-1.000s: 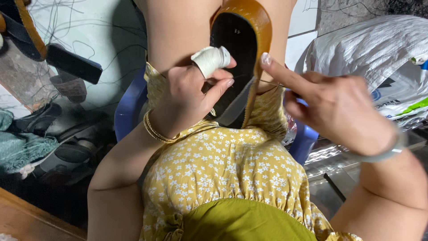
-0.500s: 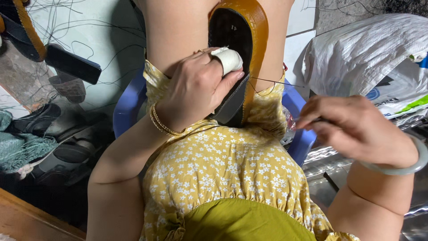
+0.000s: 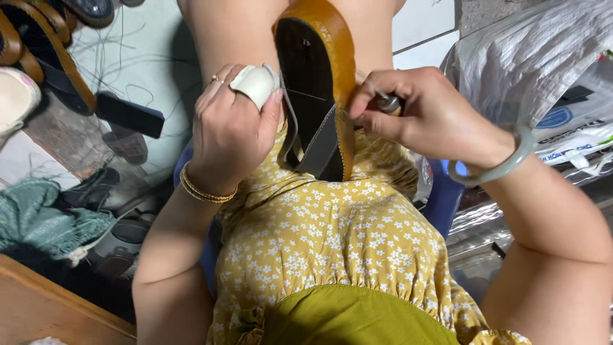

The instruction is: The person sews the sole of a brown shoe using a needle and thread. They hold the shoe between their legs while stitching the edge of the sole, pulling the thread through repeatedly.

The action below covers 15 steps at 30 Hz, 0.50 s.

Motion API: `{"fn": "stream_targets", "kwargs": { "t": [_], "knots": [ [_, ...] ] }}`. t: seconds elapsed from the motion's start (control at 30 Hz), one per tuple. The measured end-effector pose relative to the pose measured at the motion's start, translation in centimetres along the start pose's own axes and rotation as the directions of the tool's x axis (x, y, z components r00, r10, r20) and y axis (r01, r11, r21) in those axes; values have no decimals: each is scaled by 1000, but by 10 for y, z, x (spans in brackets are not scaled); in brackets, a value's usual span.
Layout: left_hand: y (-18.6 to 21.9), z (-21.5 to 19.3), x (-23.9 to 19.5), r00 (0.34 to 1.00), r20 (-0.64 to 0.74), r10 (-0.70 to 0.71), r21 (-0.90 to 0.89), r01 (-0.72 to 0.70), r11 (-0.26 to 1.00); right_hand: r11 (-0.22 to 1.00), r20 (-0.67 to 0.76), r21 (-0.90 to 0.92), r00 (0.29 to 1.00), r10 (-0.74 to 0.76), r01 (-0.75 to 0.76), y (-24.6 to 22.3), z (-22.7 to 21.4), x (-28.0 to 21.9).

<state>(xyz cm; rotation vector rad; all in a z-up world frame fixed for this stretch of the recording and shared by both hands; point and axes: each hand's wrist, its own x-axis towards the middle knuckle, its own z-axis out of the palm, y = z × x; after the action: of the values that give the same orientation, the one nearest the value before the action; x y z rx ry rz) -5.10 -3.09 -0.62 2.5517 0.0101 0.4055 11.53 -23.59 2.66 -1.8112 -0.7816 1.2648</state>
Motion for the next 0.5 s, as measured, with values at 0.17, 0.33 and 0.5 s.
{"fn": "stream_targets", "kwargs": {
  "t": [0.17,0.33,0.5],
  "knots": [
    [2,1,-2,999,-9,-39,28,40,999,963,6,-269,999,-35,35,-2,14,3],
    [-4,7,-17,1000,-16,-13,188,16,982,782,-155,-601,937,-313,161,8,7,-9],
    [-52,-31,-29,983,-95,-155,453,182,873,707,-328,-707,892,-312,-12,35,-11,-5]
  ]
}}
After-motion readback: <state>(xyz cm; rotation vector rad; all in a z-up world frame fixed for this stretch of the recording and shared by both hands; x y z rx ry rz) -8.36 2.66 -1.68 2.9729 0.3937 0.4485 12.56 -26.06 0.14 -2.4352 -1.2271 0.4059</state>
